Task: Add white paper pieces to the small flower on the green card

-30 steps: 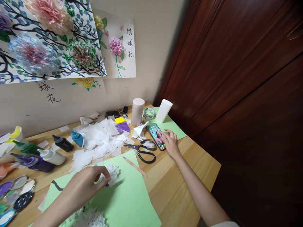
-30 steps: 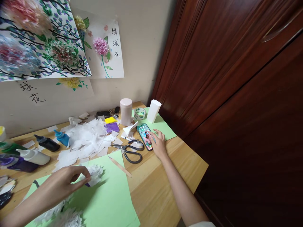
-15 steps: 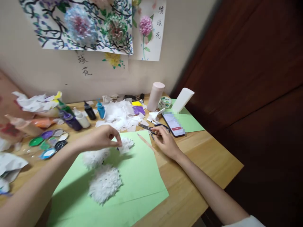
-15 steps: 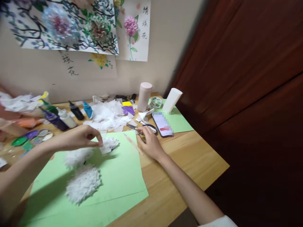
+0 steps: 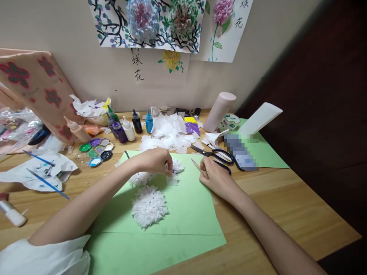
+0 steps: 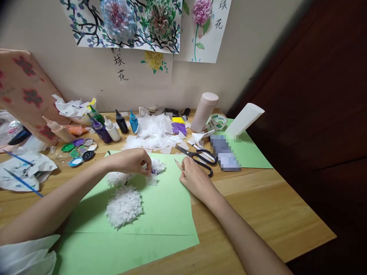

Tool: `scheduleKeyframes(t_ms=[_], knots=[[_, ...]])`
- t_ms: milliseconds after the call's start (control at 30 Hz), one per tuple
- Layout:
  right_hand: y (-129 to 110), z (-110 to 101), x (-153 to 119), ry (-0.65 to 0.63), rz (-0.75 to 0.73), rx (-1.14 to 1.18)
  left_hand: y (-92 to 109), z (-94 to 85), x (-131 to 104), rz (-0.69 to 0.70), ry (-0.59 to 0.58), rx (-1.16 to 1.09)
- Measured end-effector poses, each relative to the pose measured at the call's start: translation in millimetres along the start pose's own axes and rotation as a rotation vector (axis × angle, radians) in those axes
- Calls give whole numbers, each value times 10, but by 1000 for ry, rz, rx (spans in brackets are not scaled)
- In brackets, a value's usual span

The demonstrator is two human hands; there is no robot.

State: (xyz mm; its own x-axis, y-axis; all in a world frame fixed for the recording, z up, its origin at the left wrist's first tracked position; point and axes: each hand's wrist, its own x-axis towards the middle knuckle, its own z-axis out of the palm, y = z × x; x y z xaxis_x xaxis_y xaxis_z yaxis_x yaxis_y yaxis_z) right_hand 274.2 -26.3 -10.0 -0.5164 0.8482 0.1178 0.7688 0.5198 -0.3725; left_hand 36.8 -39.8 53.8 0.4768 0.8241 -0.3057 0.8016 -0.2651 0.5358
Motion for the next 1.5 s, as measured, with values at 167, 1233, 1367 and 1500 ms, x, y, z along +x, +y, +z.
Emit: scheduleKeyframes(t_ms=[167,1233,1367,1500], knots=[[297,-299,10,69,43,170,92,4,-2,17,34,33],[1608,-725,95,406,94,314,390,308,140,-55,36,97],[1668,-626,124,363,66,345,395,391,159,-63,24,137],[1673,-604,86,360,37,283,392,376,168,-68,16,149]])
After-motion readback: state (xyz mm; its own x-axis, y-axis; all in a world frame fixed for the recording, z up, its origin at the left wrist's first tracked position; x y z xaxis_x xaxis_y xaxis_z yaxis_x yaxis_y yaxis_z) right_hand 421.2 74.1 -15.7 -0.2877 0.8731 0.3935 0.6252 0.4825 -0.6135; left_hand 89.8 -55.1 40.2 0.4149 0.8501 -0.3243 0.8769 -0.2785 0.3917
